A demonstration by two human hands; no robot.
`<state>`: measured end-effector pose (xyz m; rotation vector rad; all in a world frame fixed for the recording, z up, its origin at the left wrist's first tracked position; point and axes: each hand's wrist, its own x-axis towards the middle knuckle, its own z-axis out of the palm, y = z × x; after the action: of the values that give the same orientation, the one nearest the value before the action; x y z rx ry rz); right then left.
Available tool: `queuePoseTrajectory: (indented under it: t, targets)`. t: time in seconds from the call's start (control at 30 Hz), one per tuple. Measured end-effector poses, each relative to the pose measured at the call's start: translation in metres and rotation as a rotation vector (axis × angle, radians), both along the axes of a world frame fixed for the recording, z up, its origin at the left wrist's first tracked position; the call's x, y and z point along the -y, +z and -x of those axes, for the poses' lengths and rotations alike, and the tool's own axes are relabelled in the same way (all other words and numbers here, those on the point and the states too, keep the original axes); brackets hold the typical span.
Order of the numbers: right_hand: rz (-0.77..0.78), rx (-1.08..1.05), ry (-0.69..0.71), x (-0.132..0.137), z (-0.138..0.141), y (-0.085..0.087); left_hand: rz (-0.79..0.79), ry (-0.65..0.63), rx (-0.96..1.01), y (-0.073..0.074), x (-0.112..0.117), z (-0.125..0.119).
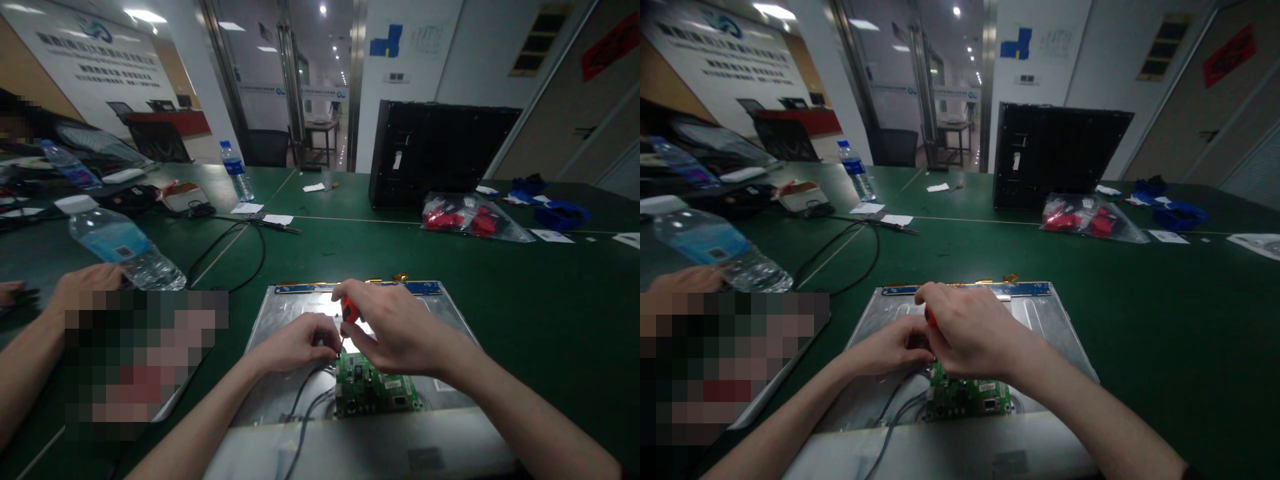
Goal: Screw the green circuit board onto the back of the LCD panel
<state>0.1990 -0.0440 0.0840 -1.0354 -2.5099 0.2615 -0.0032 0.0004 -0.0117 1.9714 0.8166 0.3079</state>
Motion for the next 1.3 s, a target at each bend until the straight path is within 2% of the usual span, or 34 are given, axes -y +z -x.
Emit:
queuePoseTrajectory:
  t: [0.27, 0.5, 0.77, 0.97, 1.17, 1.3]
  targets:
    - [-0.035, 0.004, -0.056, -0.0037, 0.0029, -0.0056, 0.048, -0.038, 0.051, 0.0, -0.0027, -0.001]
    - [0.039, -0.018, 0.02, -0.0011, -0.0004, 0.0003, -0.005, -0.024, -0.017, 0.0004, -0.0012, -0.0002]
    - [-0.045, 0.006, -0.02, -0.0019, 0.0038, -0.0065, 0.051, -0.034, -0.01, 0.0028, -0.0023, -0.0007]
    - [0.033, -0.015, 0.024, 0.0008, 0.0005, -0.0005, -0.016, -0.016, -0.017, 0.0026, -0.0002, -0.0009]
    - [-0.065, 0.042, -0.045, -0.0034, 0.0056, -0.0063, 0.003, -0.039, -0.014, 0.0004, -0.0024, 0.0003]
    - [0.012, 0.04, -0.015, -0.0025, 0.0011, 0.001, -0.016, -0.021, -0.012, 0.0017, -0.0016, 0.0004]
